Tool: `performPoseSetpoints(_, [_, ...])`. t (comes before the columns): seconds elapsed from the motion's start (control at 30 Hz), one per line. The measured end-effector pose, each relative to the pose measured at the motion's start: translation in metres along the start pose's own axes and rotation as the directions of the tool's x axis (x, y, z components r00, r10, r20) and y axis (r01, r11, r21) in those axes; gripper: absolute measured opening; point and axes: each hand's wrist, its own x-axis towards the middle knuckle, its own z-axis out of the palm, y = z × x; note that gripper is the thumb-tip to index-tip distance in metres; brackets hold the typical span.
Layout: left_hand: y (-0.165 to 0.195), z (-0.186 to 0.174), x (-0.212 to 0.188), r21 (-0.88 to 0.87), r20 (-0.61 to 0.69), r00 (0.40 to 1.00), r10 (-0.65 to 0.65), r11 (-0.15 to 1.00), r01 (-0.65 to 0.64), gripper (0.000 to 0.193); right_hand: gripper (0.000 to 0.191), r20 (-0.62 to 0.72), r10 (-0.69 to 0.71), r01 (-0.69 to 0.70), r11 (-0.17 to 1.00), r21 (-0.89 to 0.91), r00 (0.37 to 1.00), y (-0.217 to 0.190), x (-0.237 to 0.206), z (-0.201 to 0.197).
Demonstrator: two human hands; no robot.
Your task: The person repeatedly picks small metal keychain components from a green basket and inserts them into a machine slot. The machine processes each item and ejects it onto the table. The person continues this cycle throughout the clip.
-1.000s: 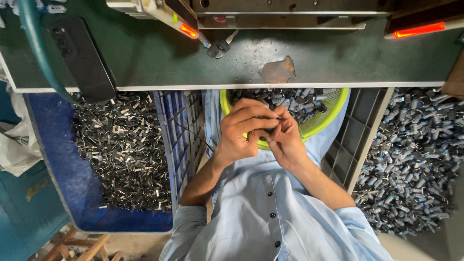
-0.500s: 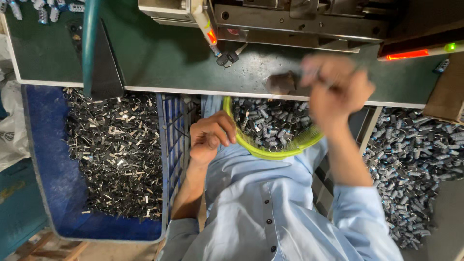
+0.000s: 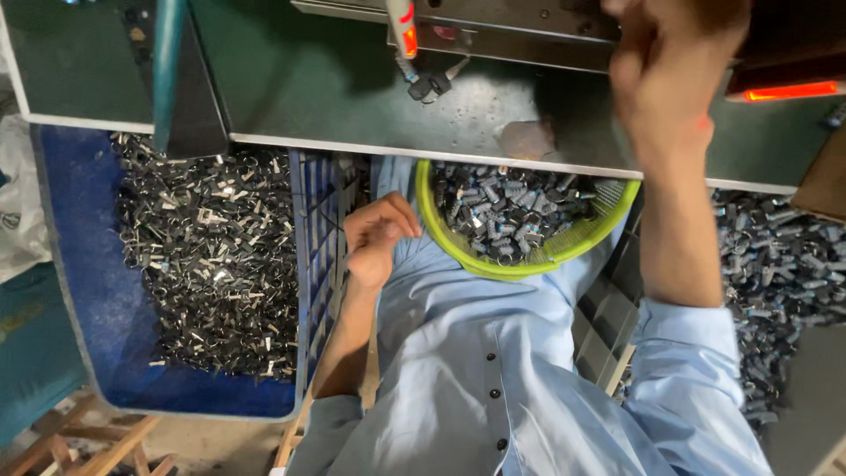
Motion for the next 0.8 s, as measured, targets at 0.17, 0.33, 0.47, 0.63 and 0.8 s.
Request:
performPoseSetpoints(0.17, [0.007,0.005,0.006,0.504,0.046,0.995,0.091,0.858,-0.102,0.018,0.014,-0.168,-0.105,0.165,0.902,0.399,0.980,-0.057,-0.061,0.008])
performPoseSetpoints(0.33, [-0.003,0.018,0.010,0.825,0.116,0.993,0.010,0.556,-0.102,0.010,0.021,0.329,0.331,-0.441,0.824,0.356,0.884,-0.098,-0.158,0.042])
performPoseSetpoints(0.47, [-0.029,0.017,0.024,0.844,0.535,0.839,-0.095,0.011,-0.537,0.032,0.022,0.291,0.452,-0.534,0.765,0.359,0.843,-0.091,-0.189,0.046])
performPoseSetpoints(0.63, [-0.069,0.023,0.055,0.724,0.618,0.750,-0.235,-0.203,-0.660,0.018,0.023,0.320,0.346,-0.449,0.824,0.345,0.882,-0.078,-0.185,0.043])
performPoseSetpoints(0.8, [-0.055,0.023,0.051,0.736,0.671,0.735,-0.098,0.206,-0.645,0.021,0.037,0.345,0.368,-0.489,0.777,0.396,0.864,-0.091,-0.192,0.044])
